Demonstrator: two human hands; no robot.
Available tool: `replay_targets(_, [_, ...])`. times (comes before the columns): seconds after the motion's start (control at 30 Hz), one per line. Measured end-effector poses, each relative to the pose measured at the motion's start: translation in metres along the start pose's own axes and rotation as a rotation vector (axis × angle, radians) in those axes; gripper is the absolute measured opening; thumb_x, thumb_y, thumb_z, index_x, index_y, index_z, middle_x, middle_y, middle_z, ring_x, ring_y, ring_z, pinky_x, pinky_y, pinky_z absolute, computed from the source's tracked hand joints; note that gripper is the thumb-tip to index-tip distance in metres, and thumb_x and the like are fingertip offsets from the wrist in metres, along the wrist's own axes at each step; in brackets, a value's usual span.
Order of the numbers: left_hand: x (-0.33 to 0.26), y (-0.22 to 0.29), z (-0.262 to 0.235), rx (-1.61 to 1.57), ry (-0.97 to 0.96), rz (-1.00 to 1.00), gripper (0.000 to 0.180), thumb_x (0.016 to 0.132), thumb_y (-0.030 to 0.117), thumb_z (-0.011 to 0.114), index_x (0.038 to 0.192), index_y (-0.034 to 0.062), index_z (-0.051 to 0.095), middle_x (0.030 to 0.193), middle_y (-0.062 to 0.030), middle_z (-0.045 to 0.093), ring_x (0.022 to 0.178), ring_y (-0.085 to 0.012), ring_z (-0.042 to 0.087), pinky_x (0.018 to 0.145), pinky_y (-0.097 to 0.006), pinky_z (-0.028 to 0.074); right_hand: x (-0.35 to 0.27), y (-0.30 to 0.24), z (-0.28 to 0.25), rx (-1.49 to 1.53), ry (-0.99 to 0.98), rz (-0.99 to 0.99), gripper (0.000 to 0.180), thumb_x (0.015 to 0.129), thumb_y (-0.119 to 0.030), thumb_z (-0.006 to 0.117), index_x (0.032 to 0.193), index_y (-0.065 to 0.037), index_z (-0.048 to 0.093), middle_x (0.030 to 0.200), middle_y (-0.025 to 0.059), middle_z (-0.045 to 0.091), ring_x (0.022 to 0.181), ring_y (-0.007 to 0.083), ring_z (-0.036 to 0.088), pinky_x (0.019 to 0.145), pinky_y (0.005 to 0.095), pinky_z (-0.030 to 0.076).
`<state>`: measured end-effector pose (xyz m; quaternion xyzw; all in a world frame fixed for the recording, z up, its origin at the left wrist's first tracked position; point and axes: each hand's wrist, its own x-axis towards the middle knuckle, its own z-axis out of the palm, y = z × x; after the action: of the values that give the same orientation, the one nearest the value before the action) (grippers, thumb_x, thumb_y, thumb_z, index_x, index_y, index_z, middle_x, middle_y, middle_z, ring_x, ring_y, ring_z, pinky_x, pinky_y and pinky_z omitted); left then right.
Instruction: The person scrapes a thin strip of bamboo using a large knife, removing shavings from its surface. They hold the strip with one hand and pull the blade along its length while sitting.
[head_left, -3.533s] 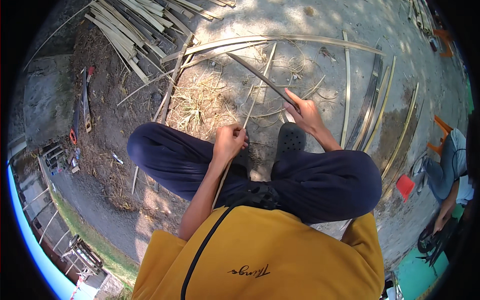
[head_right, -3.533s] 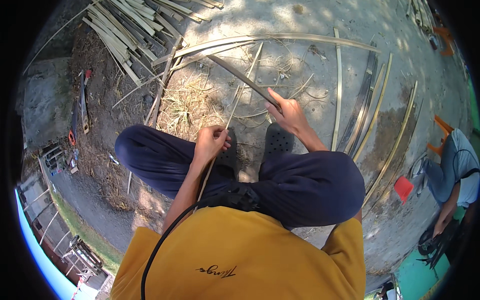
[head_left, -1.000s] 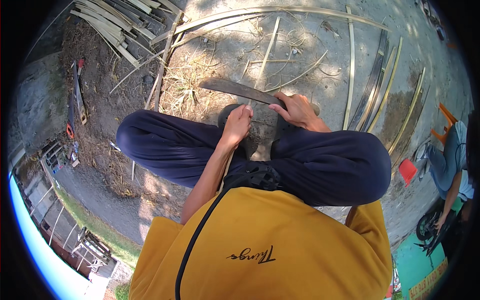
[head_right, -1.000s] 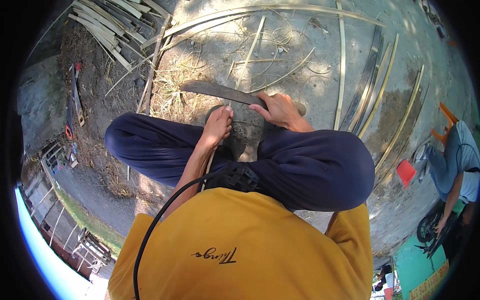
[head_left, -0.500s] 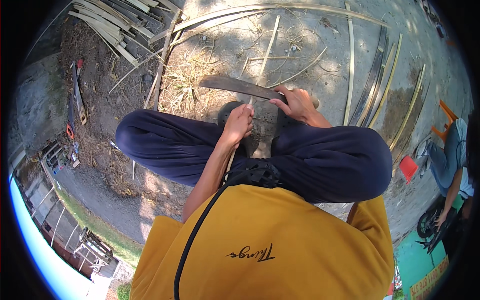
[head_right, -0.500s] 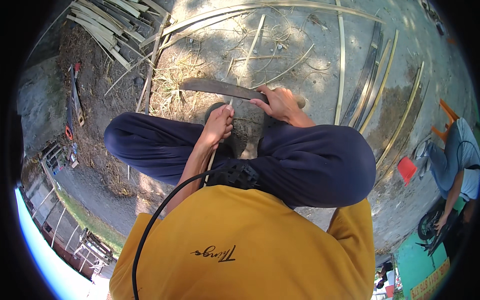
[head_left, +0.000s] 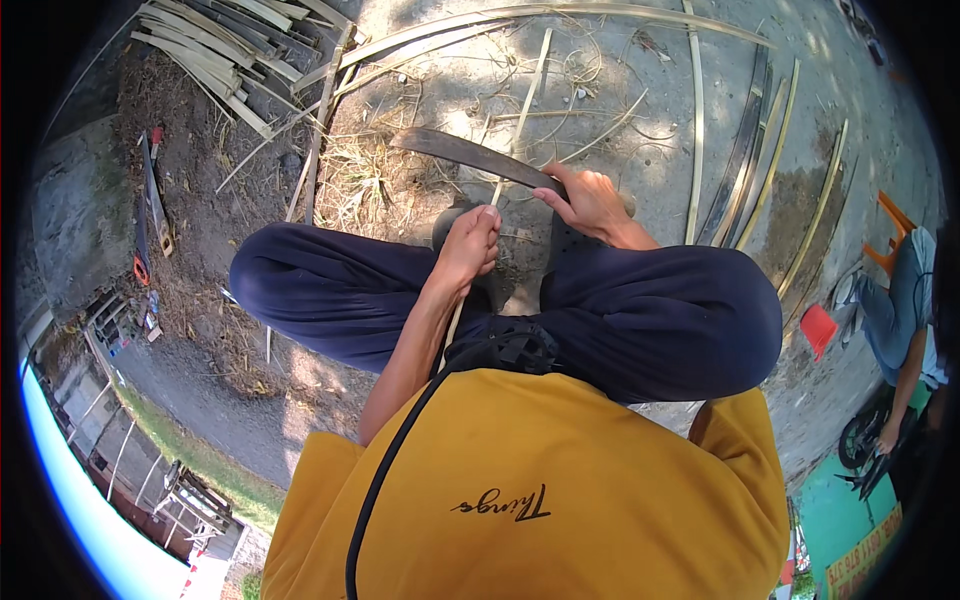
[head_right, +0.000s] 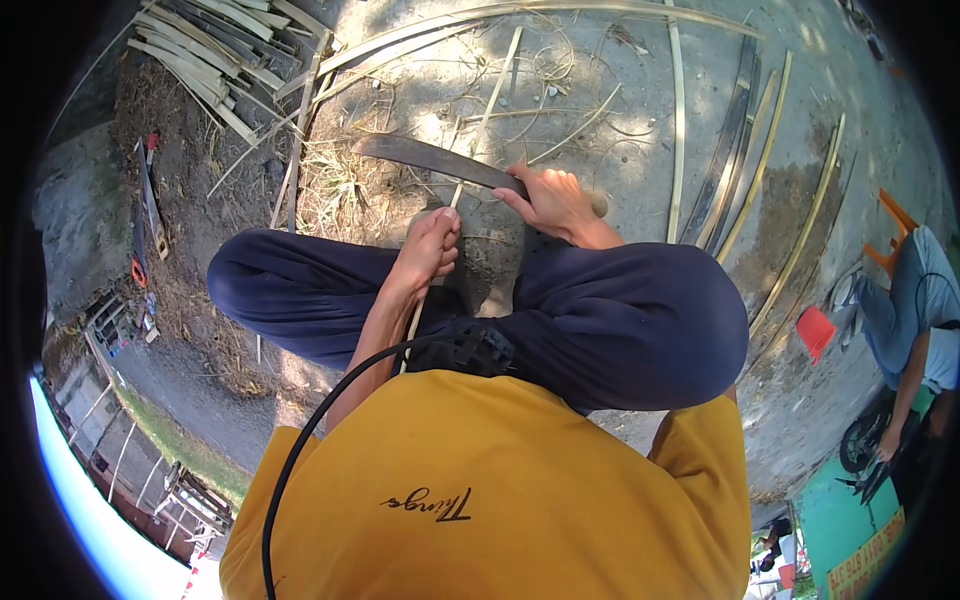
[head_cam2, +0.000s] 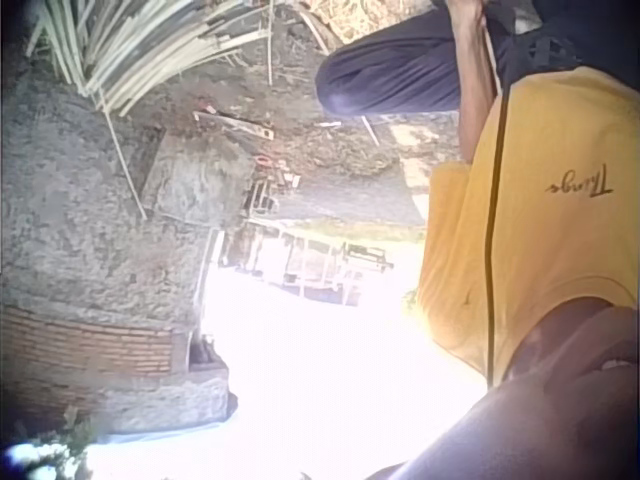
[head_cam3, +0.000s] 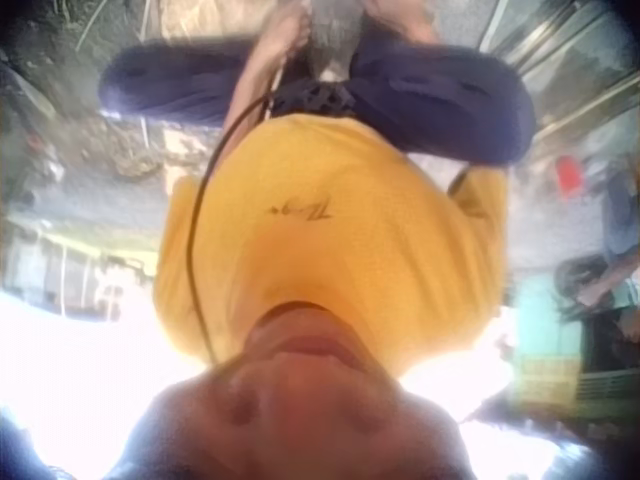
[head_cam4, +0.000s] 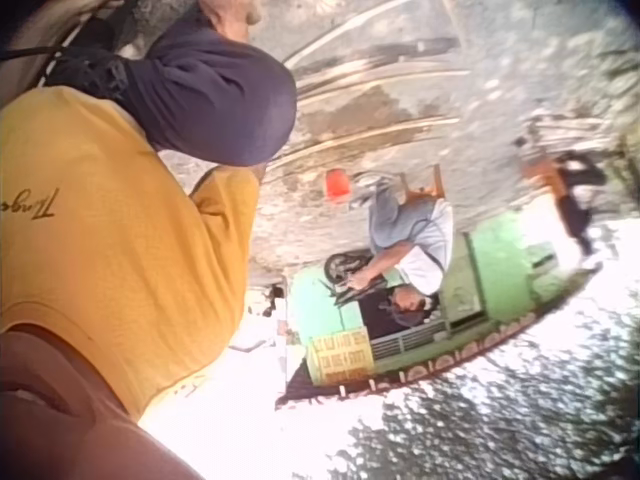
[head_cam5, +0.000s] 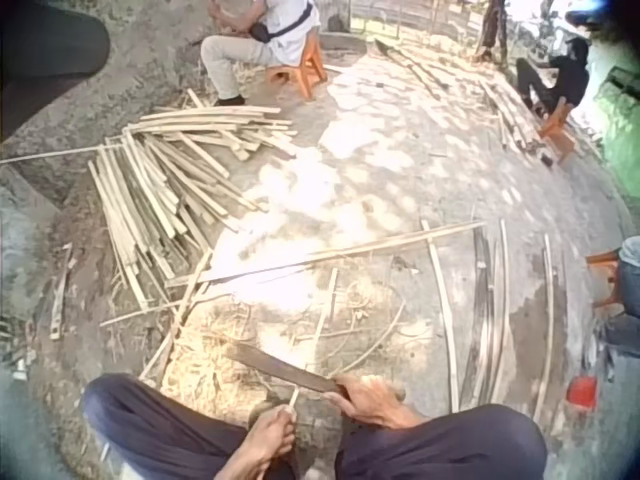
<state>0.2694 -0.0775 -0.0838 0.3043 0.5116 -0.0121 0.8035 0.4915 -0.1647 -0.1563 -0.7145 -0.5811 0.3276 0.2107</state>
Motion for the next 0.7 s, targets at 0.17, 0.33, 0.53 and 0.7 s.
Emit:
replay_targets(0.17, [-0.016, -0.01, -0.004, -0.035, 0.015, -0.039, 0.027, 0.111, 0.03, 0.044, 0.089, 0.0152, 0.047, 0.062, 0.0094, 0.029, 0.045, -0.0021, 0.023, 0.04, -0.023, 0.018, 0.007, 0.016, -0.007, 0.04, -0.049, 0.07, 0.054, 0.098, -0.061, 0.06, 0.121, -0.012, 0.064, 0.072, 0.0206, 0.068, 0.072, 0.0436, 0.068, 0.064, 0.0518, 0.05])
replay_targets(0.33, [-0.023, -0.012, -0.016, -0.026, 0.038, -0.062, 0.026, 0.111, 0.03, 0.045, 0.089, 0.0154, 0.048, 0.063, 0.0095, 0.029, 0.045, -0.0016, 0.023, 0.04, -0.022, 0.017, 0.004, 0.001, -0.007, -0.021, -0.069, 0.037, 0.054, 0.098, -0.061, 0.059, 0.12, -0.012, 0.064, 0.069, 0.0223, 0.067, 0.071, 0.0459, 0.068, 0.065, 0.053, 0.051])
replay_targets(0.53, [-0.033, -0.012, -0.008, -0.073, 0.023, -0.038, 0.028, 0.111, 0.031, 0.047, 0.088, 0.0158, 0.047, 0.064, 0.0096, 0.026, 0.045, -0.0016, 0.022, 0.041, -0.022, 0.018, 0.015, 0.028, -0.008, -0.002, -0.01, 0.035, 0.048, 0.102, -0.051, 0.057, 0.121, -0.007, 0.062, 0.069, 0.0205, 0.067, 0.07, 0.0437, 0.067, 0.065, 0.0499, 0.051])
replay_targets(0.7, [-0.025, -0.005, -0.018, -0.049, -0.018, -0.009, 0.029, 0.111, 0.032, 0.045, 0.087, 0.0156, 0.047, 0.064, 0.0094, 0.026, 0.045, -0.0016, 0.022, 0.04, -0.022, 0.019, 0.015, 0.0, -0.01, -0.016, -0.071, -0.041, 0.048, 0.101, -0.051, 0.06, 0.121, -0.008, 0.061, 0.07, 0.021, 0.067, 0.07, 0.0445, 0.067, 0.065, 0.0508, 0.05])
